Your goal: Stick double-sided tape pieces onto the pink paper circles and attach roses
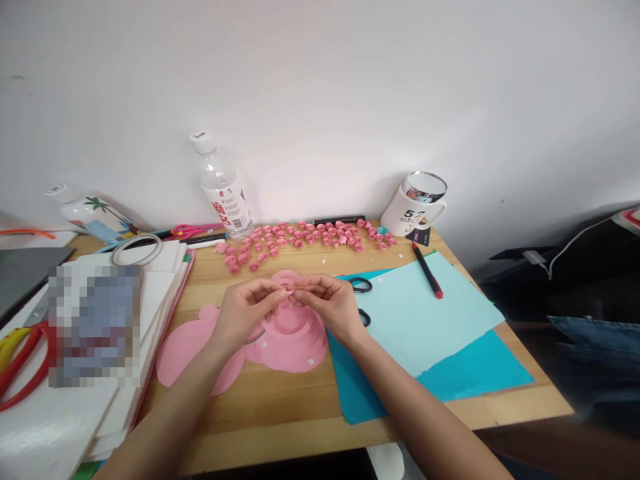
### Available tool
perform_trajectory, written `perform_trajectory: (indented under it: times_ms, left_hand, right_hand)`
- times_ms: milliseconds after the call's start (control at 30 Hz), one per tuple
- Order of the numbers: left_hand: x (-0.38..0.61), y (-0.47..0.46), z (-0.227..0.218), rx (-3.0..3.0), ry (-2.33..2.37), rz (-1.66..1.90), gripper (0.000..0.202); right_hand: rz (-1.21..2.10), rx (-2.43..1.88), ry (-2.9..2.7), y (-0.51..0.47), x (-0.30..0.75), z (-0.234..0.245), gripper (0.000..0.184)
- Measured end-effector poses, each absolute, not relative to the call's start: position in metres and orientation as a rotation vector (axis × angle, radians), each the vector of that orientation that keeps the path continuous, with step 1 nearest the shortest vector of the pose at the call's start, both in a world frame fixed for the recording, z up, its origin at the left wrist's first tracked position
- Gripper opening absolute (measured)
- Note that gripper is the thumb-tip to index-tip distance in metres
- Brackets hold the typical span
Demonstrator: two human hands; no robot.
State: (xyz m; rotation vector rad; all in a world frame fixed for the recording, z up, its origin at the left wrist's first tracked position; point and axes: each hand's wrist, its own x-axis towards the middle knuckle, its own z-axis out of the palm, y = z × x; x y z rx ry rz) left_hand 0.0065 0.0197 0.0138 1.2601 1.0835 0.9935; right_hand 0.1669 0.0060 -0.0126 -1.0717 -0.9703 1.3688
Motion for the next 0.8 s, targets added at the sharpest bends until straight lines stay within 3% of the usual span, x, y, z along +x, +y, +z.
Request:
perform_trajectory:
  times_ms: [800]
  left_hand:
    - [0.0064,0.0207,0.0108,1.330,1.085,0.947,0.008]
  right_hand:
    - [1.285,-1.061,-1.032,0.0042,0.1654,-0.0080,0.029]
